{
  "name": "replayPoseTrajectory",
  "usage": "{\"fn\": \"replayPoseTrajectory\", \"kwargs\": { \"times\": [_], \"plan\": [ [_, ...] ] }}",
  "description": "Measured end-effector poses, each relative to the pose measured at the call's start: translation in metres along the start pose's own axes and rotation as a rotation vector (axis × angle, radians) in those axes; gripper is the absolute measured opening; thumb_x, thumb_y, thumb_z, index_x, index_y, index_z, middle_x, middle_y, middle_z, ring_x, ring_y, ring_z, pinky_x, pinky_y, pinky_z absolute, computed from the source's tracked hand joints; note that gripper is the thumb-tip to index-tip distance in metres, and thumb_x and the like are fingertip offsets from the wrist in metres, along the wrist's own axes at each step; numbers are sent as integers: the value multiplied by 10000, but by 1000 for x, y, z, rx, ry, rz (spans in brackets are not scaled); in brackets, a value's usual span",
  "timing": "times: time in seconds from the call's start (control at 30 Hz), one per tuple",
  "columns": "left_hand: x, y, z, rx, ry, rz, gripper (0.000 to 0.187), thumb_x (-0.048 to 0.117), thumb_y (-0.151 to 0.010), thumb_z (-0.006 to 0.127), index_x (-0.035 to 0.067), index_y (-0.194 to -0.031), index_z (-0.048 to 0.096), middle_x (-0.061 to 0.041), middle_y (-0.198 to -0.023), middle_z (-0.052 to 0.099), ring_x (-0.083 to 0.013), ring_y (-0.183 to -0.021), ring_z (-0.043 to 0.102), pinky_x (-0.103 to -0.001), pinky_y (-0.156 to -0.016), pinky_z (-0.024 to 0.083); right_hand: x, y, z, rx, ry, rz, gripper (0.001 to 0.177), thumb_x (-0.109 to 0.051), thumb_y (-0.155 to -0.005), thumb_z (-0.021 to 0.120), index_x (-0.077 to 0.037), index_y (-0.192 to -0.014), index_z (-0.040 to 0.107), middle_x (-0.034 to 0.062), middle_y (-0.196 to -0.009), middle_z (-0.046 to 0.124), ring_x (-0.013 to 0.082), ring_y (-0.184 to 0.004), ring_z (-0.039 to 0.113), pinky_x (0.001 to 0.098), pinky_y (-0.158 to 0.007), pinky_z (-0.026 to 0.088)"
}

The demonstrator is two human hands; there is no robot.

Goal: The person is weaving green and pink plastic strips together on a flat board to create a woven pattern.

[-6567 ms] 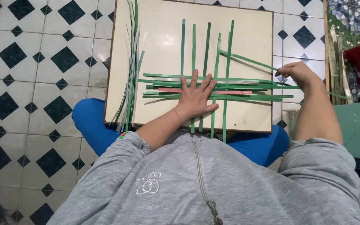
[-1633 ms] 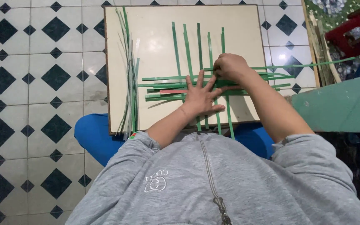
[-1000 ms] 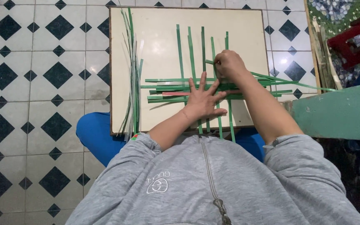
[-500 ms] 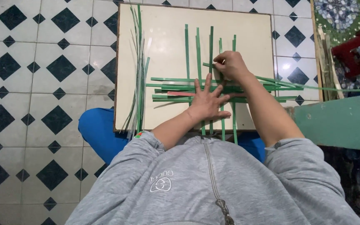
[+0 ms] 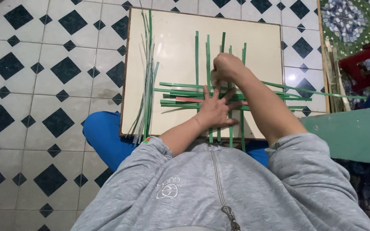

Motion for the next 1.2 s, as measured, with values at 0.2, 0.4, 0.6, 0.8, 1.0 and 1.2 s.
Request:
{"fn": "replayPoseTrajectory", "kwargs": {
  "times": [0.2, 0.4, 0.6, 0.8, 1.0, 1.2],
  "plan": [
    [0, 2, -2, 8, -8, 12, 704, 835, -818, 279, 534, -1455, 268, 33, -1594, 200, -555, -1417, 52, -784, -1067, 143, -21, -1, -12, 68, -38, -34, 163, -14, -702, 761, -29, -864, 750, 135, -866, 677, 319, -822, 688, 424, -726, 581],
    [1, 6, -4, 21, 19, 37, 752, 868, -797, 216, 468, -1426, 316, -19, -1554, 246, -578, -1400, 33, -781, -1072, 152, -21, -48, 8, 182, -144, -27, 97, -33, -771, 734, -53, -866, 737, 118, -852, 656, 304, -803, 684, 413, -713, 575],
    [-1, 4, -2, 61, 32, 43, 753, 864, -804, 233, 466, -1438, 318, 1, -1568, 218, -584, -1398, 20, -798, -1071, 107, 15, -80, 15, 275, -321, 41, 105, 18, -804, 697, -6, -895, 744, 164, -841, 676, 331, -800, 692, 427, -706, 575],
    [-1, -1, 7, 75, 36, 53, 770, 857, -809, 259, 453, -1462, 312, -5, -1566, 224, -600, -1390, -1, -804, -1065, 84, 41, -104, 35, 357, -393, 63, 119, 57, -792, 699, -7, -878, 751, 159, -776, 701, 320, -737, 707, 405, -642, 584],
    [0, -5, 18, 94, -1, 34, 813, 890, -790, 231, 473, -1487, 239, 14, -1597, 154, -598, -1394, -44, -810, -1071, 41, 42, -103, 26, 385, -331, 157, 85, 59, -787, 698, 0, -829, 744, 147, -717, 692, 304, -684, 706, 398, -592, 590],
    [0, 11, -9, 76, -9, 45, 758, 863, -794, 221, 426, -1390, 389, 5, -1521, 275, -570, -1405, 20, -806, -1056, 120, 22, -88, 19, 311, -401, 158, 90, 32, -783, 717, -19, -852, 745, 136, -748, 692, 307, -736, 711, 414, -658, 593]
  ]
}}
Point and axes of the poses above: each hand's wrist, its own y-axis away from the middle knuckle, its own z-axis out of the palm, x = y × z, the point moved 10 cm from there along -y, towards the middle knuckle
